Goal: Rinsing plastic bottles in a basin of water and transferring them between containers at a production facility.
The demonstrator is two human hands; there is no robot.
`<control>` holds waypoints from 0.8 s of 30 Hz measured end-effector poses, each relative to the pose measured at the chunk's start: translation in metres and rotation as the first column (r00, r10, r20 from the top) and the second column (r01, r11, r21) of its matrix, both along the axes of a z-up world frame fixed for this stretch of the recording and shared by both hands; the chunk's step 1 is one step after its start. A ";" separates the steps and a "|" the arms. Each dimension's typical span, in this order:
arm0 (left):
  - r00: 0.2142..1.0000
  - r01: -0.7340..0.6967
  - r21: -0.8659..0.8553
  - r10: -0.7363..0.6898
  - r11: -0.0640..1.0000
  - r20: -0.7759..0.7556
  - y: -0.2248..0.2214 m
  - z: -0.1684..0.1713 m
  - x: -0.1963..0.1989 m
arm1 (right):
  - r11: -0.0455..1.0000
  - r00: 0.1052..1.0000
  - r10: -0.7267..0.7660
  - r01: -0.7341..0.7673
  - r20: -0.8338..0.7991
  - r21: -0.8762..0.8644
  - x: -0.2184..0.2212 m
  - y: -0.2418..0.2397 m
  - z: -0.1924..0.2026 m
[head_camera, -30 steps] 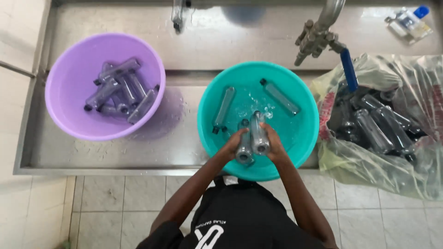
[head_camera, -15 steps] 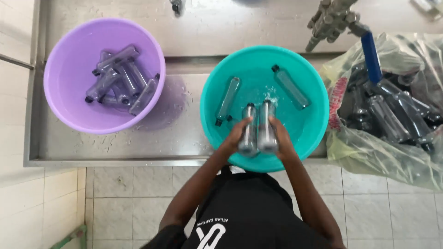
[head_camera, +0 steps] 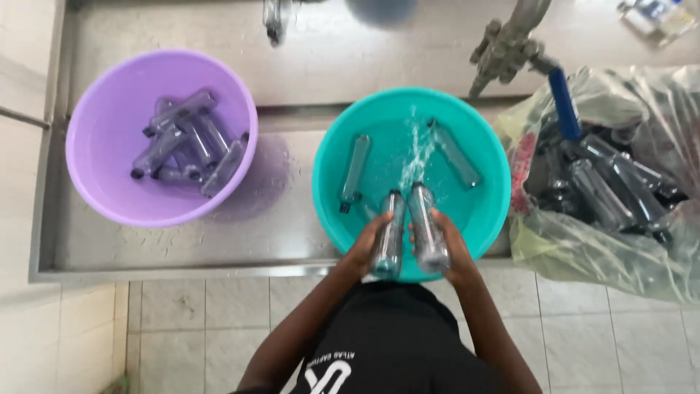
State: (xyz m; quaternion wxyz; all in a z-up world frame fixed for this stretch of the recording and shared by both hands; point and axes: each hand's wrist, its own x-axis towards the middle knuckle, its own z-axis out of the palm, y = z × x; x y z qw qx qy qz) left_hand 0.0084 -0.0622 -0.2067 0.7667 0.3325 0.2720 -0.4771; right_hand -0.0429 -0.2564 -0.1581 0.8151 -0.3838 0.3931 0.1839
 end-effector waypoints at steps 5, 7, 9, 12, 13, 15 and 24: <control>0.971 -0.211 -0.312 0.161 0.926 -0.176 0.002 -0.042 0.013 | 0.992 0.989 -0.045 0.028 0.142 0.119 0.006 0.004 -0.011; 0.977 -0.197 -0.352 0.156 0.915 -0.143 0.004 -0.005 0.018 | 0.994 0.985 -0.062 0.046 0.163 0.099 0.008 0.005 0.011; 0.984 -0.175 -0.391 0.146 0.904 -0.105 0.008 0.020 0.018 | 0.994 0.978 -0.083 0.069 0.190 0.080 0.003 0.008 0.023; 0.982 -0.182 -0.418 0.144 0.890 -0.120 0.009 0.034 0.018 | 0.989 0.977 -0.094 0.114 0.193 -0.098 0.002 0.017 0.037; 0.988 -0.153 -0.425 0.122 0.892 -0.098 0.010 0.033 0.016 | 0.982 0.982 -0.095 0.119 0.166 -0.145 0.000 0.024 0.046; 0.992 -0.120 -0.433 0.095 0.893 -0.079 0.009 0.026 0.013 | 0.973 0.985 -0.102 0.128 0.137 -0.193 0.000 0.042 0.082; 0.997 -0.067 -0.461 0.049 0.885 -0.052 0.011 0.028 0.004 | 0.293 0.728 0.630 -0.546 -0.271 -0.785 -0.003 -0.014 0.031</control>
